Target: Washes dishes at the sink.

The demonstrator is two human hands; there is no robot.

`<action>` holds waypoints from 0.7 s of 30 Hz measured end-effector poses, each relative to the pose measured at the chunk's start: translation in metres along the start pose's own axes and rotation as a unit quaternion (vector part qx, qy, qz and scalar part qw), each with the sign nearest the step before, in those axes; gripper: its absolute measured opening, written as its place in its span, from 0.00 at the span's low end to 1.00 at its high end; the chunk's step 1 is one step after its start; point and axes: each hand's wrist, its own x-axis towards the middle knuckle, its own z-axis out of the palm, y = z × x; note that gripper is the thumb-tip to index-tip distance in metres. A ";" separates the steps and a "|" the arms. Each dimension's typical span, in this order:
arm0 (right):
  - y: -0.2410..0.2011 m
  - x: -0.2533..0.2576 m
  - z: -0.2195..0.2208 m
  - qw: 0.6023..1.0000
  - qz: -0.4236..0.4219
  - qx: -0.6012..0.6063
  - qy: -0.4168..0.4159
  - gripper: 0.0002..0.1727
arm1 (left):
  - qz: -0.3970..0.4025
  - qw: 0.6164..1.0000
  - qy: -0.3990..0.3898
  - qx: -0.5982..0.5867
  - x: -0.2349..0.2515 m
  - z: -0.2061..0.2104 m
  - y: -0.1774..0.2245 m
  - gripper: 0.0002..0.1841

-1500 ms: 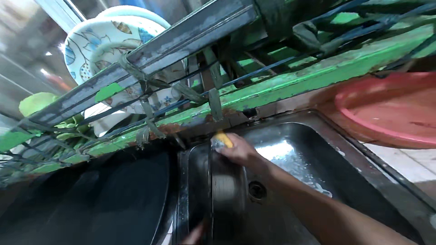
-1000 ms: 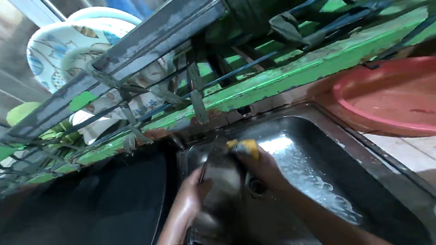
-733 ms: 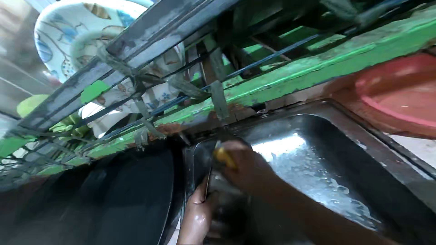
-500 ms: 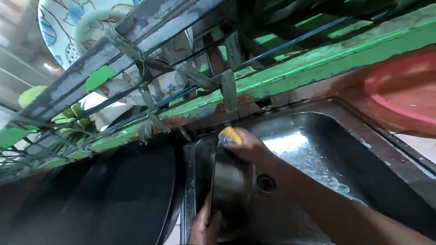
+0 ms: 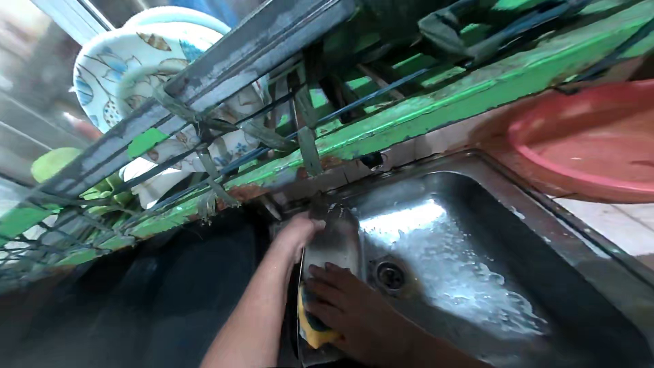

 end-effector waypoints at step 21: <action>0.060 0.033 -0.044 0.956 0.290 0.003 -0.030 0.20 | 0.132 0.982 0.089 -0.100 -0.075 0.043 -0.117 0.23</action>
